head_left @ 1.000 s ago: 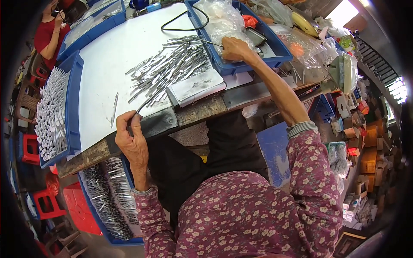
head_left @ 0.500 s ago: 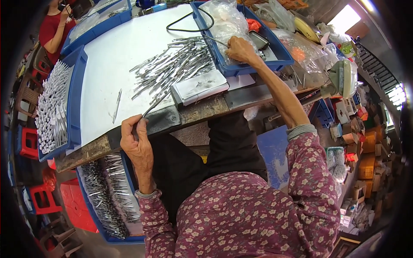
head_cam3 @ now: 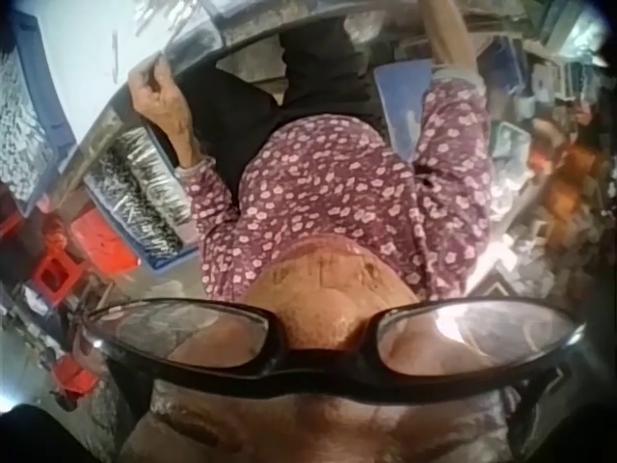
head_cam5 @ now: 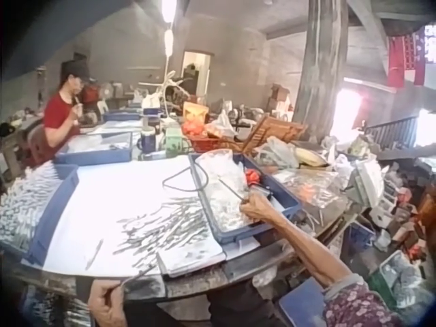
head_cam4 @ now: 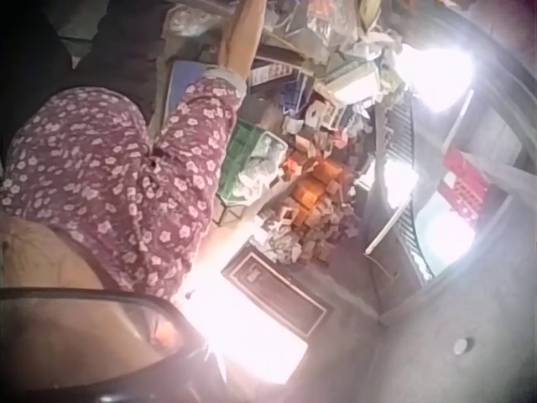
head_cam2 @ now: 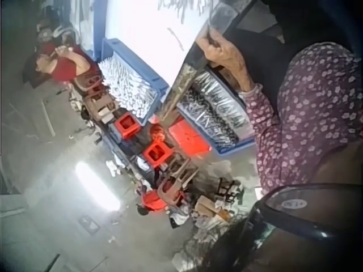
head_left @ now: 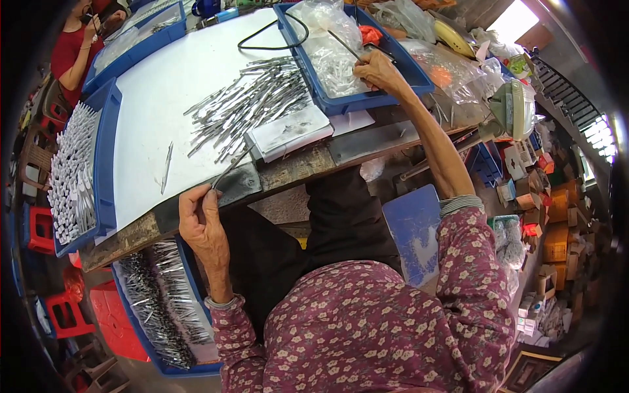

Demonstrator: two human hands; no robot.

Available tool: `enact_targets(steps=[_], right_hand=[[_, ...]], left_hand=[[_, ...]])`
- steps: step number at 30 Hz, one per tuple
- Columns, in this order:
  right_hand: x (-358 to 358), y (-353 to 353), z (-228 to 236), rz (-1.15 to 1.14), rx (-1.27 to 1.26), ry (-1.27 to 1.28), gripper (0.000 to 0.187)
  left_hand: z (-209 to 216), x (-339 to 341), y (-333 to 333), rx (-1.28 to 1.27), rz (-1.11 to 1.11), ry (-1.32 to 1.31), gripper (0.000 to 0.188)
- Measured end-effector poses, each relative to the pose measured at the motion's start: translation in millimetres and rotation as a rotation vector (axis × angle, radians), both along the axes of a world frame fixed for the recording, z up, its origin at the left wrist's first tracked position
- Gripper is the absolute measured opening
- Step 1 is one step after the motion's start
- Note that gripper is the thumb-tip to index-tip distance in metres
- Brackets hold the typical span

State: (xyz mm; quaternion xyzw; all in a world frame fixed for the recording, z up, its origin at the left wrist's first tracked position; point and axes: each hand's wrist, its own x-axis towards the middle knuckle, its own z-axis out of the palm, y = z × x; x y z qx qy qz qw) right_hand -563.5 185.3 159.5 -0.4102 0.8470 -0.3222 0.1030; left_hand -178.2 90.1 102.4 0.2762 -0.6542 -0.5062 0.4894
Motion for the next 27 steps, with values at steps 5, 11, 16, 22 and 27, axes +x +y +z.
enact_targets(steps=[5, 11, 16, 22, 27], right_hand=[[3, 7, 0, 0.000, -0.118, -0.042, 0.021], [1, 13, -2, 0.035, -0.313, -0.252, 0.018], [12, 14, 0, 0.033, -0.463, -0.468, 0.019], [32, 21, 12, 0.137, -0.497, -0.557, 0.023], [53, 25, 14, 0.299, -0.548, -0.653, 0.020]], left_hand=[[6, -1, 9, 0.029, -0.031, 0.021, 0.008], [13, -3, 17, 0.065, -0.096, 0.044, 0.008], [14, -6, 25, 0.087, -0.133, 0.064, 0.009], [10, -8, 31, 0.119, -0.220, 0.053, 0.009], [10, -10, 37, 0.145, -0.257, 0.038, 0.009]])
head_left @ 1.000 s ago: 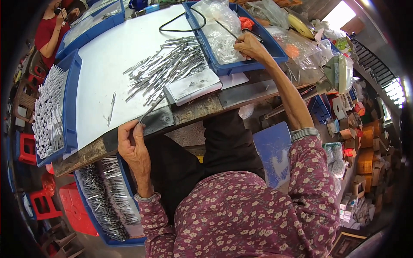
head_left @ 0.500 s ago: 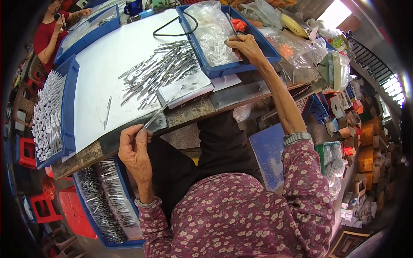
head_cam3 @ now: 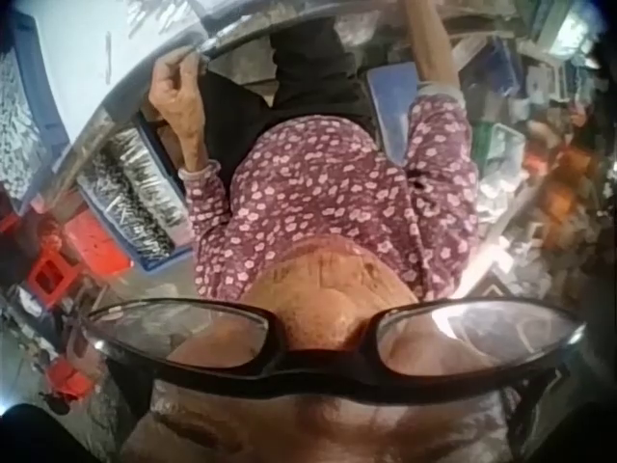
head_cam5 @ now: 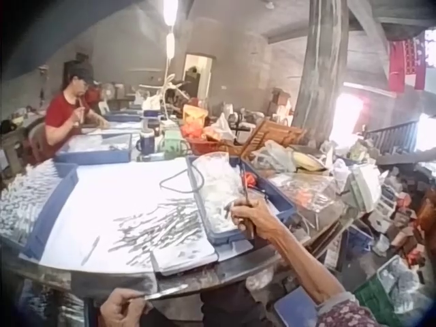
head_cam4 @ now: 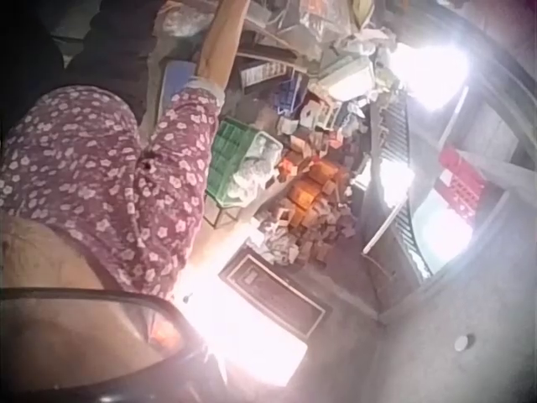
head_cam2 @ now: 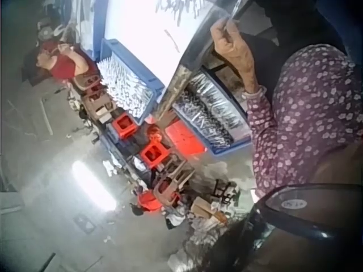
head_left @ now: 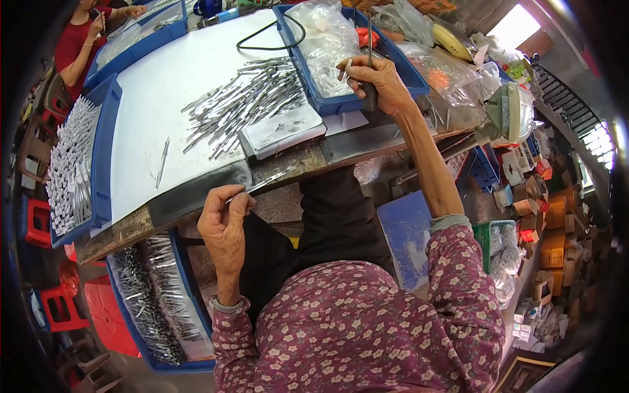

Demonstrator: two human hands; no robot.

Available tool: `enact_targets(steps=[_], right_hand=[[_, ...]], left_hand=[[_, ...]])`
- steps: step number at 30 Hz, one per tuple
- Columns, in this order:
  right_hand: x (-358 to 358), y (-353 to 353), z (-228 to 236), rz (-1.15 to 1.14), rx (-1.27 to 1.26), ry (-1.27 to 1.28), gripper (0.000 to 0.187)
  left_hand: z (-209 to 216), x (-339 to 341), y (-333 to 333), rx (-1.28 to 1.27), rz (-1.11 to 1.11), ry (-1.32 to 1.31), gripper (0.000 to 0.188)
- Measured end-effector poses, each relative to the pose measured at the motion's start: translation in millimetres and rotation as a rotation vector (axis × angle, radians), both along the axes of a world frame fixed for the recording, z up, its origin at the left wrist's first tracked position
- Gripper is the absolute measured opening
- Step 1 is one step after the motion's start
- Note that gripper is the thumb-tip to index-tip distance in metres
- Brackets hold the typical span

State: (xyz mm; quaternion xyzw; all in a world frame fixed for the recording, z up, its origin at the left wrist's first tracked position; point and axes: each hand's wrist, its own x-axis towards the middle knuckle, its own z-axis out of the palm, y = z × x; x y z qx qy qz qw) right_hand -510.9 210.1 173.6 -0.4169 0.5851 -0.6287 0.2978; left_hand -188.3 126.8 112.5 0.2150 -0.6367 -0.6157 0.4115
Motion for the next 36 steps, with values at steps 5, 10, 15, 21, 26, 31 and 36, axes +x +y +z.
enact_targets(steps=[5, 10, 15, 21, 26, 31, 36], right_hand=[[45, -1, 7, 0.000, 0.037, -0.005, 0.021], [76, -4, -6, 0.105, -0.026, -0.006, 0.032], [110, -8, -11, 0.088, 0.032, 0.001, 0.022], [151, -4, -10, 0.180, 0.130, 0.108, 0.011], [160, 2, -24, 0.205, 0.170, 0.410, 0.005], [162, 4, -22, 0.231, 0.041, 0.787, 0.007], [162, 10, -23, 0.207, -0.101, 0.948, 0.018]], left_hand=[[-3, 0, 3, 0.048, -0.033, -0.016, 0.008], [-3, -5, 6, 0.133, -0.095, 0.006, 0.009], [-11, -9, 7, 0.111, -0.101, 0.010, 0.008], [-18, -12, 6, 0.081, -0.125, -0.015, 0.011], [-24, -9, 5, 0.157, -0.146, 0.067, 0.013], [-24, -6, 3, 0.141, -0.171, 0.050, 0.017], [-34, -8, -3, 0.224, -0.241, 0.192, 0.020]])
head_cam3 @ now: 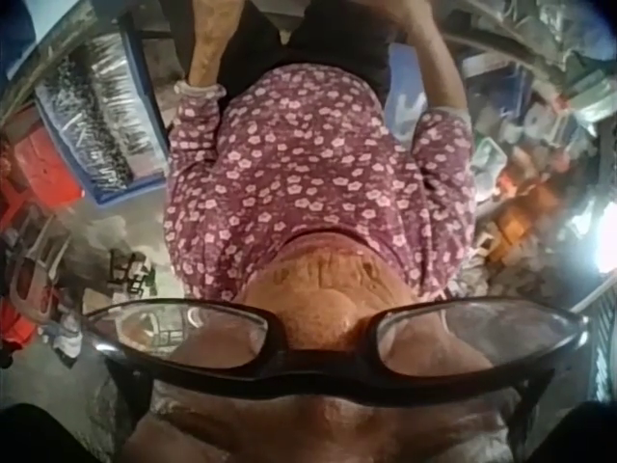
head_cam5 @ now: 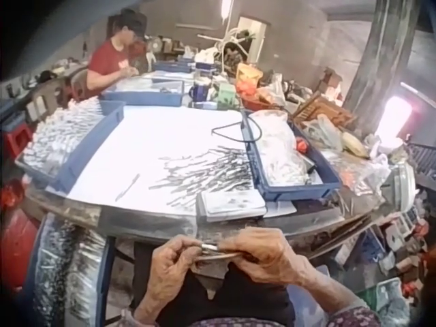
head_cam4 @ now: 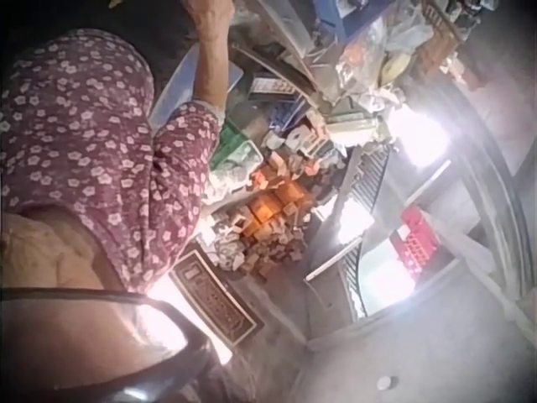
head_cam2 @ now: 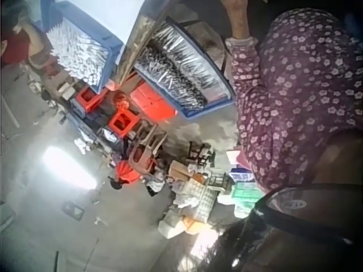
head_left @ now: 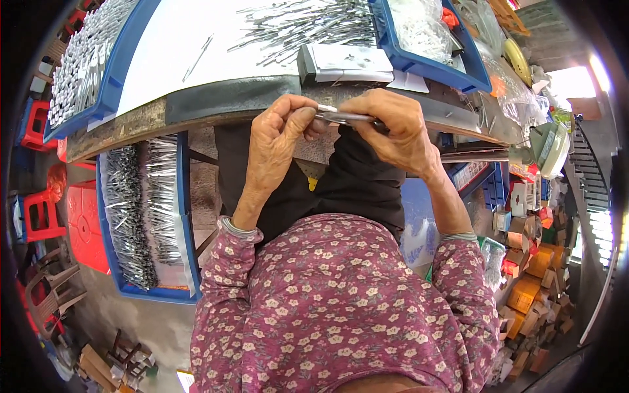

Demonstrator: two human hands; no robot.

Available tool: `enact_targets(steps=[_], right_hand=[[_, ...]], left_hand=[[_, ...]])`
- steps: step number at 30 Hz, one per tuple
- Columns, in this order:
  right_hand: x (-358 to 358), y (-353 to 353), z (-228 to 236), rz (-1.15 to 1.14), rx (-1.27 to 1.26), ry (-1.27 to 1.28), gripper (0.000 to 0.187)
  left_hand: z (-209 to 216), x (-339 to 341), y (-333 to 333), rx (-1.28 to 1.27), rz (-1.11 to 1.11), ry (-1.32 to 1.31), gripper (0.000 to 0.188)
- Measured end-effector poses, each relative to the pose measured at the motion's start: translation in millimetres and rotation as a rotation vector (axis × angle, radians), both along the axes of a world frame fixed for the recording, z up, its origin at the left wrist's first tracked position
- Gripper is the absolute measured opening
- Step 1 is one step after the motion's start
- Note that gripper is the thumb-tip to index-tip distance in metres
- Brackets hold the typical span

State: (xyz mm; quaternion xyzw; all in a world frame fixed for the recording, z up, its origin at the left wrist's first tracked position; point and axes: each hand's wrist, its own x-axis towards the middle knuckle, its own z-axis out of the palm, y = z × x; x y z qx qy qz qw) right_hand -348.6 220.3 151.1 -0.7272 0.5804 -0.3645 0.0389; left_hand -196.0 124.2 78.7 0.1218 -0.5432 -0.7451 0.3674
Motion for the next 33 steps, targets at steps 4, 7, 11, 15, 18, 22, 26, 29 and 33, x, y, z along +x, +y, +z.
enact_targets(steps=[4, 7, 11, 15, 18, 22, 26, 29, 33], right_hand=[[3, 8, -1, -0.016, 0.004, 0.050, 0.022], [4, 11, -5, -0.031, -0.037, 0.140, 0.031], [8, 15, -3, -0.043, -0.047, 0.200, 0.029], [11, 17, -4, -0.051, -0.060, 0.246, 0.024], [12, 18, -4, -0.043, -0.025, 0.258, 0.025], [13, 19, 0, -0.032, 0.011, 0.291, 0.028], [6, 15, -1, -0.046, 0.097, 0.278, 0.031], [-6, 8, -1, -0.073, 0.096, 0.283, 0.032], [-26, -10, -4, -0.116, 0.003, 0.283, 0.029]], left_hand=[[5, -1, 4, 0.037, -0.011, 0.020, 0.017], [3, -2, 4, 0.035, -0.030, 0.034, 0.017], [2, -4, 5, 0.030, -0.036, 0.027, 0.017], [-2, -4, 5, 0.010, -0.037, 0.026, 0.019], [-3, -4, 3, 0.006, -0.048, 0.034, 0.021], [-5, -6, 3, 0.090, -0.060, 0.077, 0.020], [-5, -9, 1, 0.096, -0.073, 0.101, 0.019], [1, -16, -1, 0.099, -0.067, 0.046, 0.018], [20, -24, -16, -0.076, 0.030, -0.143, 0.008]])
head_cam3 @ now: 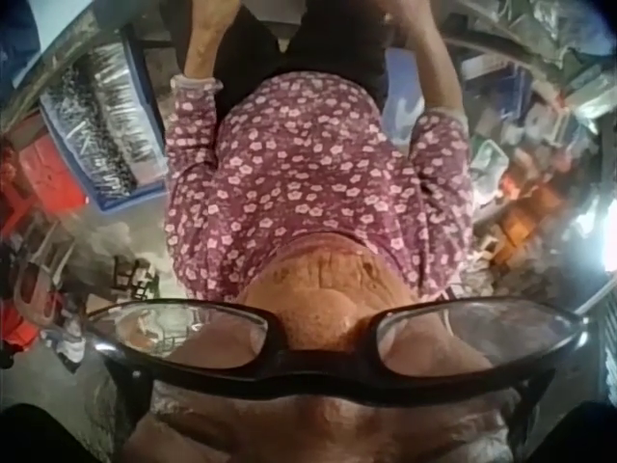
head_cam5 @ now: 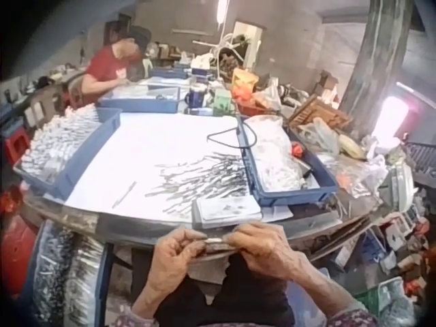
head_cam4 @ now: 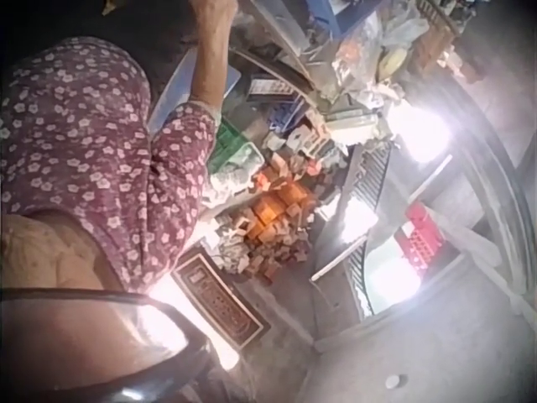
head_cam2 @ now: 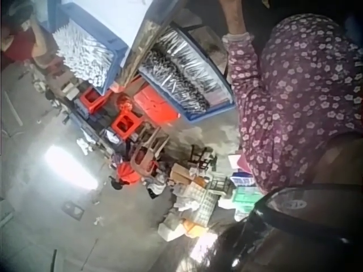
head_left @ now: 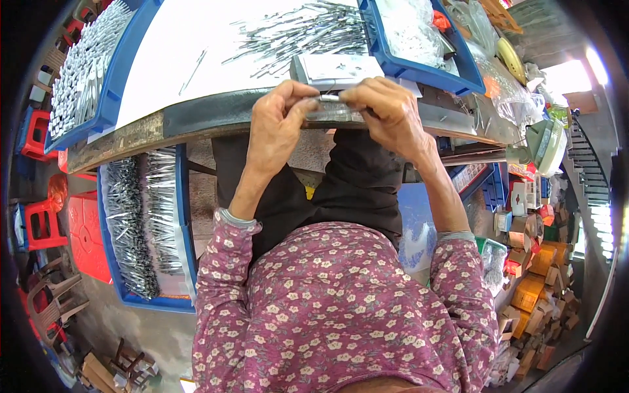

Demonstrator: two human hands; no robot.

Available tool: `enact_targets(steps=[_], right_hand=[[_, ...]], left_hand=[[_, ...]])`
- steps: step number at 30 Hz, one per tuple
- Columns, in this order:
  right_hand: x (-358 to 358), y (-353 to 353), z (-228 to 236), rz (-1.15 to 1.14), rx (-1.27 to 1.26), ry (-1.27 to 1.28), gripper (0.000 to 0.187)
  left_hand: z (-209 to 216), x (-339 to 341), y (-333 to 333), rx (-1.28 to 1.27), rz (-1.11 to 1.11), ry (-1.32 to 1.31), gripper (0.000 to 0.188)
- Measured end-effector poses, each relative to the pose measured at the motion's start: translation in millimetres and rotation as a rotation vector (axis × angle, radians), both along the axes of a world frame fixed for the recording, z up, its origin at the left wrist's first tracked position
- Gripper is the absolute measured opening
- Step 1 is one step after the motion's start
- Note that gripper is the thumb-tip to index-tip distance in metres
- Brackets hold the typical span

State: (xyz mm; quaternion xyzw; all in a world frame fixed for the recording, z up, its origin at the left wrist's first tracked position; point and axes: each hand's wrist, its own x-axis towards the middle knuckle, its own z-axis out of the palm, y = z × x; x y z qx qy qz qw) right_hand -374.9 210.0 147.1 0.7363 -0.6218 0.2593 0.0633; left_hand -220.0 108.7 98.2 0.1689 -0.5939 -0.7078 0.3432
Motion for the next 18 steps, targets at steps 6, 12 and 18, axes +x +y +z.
enact_targets(steps=[6, 12, 18], right_hand=[[-33, -29, -7, -0.036, -0.098, 0.046, 0.016], [-42, -48, -9, -0.197, 0.030, -0.697, 0.014], [-20, -69, -11, -0.009, -0.069, -0.942, 0.021]], left_hand=[[-7, -40, -28, -0.639, 0.442, -0.185, 0.011], [-26, -54, -26, -0.649, 0.497, -0.233, 0.006], [-28, -54, -25, -0.585, 0.466, -0.198, 0.007]])
